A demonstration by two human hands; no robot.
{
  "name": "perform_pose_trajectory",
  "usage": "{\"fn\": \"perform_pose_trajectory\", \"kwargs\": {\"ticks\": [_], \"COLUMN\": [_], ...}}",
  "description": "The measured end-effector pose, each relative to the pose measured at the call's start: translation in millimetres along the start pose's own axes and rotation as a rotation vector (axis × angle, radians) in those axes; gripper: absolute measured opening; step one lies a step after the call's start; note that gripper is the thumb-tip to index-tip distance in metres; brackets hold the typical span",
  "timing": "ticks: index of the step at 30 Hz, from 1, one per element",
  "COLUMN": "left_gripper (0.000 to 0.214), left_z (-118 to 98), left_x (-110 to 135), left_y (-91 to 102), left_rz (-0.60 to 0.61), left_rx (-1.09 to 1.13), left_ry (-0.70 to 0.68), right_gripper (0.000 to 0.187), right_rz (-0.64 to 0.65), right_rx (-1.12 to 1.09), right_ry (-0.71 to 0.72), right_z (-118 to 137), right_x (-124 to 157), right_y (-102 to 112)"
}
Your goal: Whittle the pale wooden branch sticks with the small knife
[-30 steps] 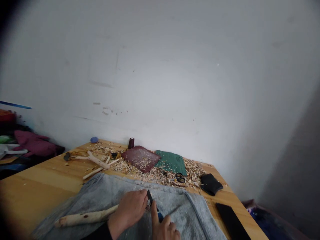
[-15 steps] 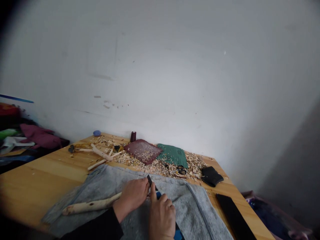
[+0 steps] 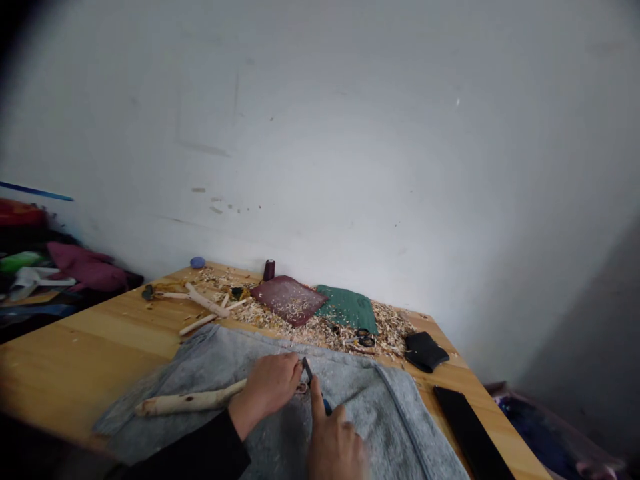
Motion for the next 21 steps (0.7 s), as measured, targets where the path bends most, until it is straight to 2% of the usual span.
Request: {"fn": "perform_pose_trajectory", "kwargs": {"ticks": [3,10,17,21], "left_gripper": [0.04,0.043,0.041,0.041], "left_z": [0,-1,1,0], "left_x": [-1,2,4,4], "left_y": [0.8,1.4,-1.7,-0.1], "left_rz": [-0.001,0.012,0.002,-0.013], "left_rx": [0.006,0.009,0.01,0.013], "left_ry": [0.0,-0.011,-0.01,-0.021], "right_gripper": [0.084,0.065,0.08,0.083], "right_rz": [0.033,0.053,0.108,0.05], "right_rx": [-0.08,-0.408,-0.396,-0.285], "right_ry": [-0.04,-0.158,-0.092,-0.054], "right_z": [-6,-7,-10,-9], "right_x": [2,4,0,0], "right_y": [-5,-26,-16,-14]}}
Point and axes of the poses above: each hand's wrist, its own x-axis away from the middle knuckle, its own y-axis out of the back of the hand, z = x × y, the point moved 1 cm from there along -x, towards the middle knuckle, and after that the axes turned 10 degrees about -z, right-handed, at the moved point
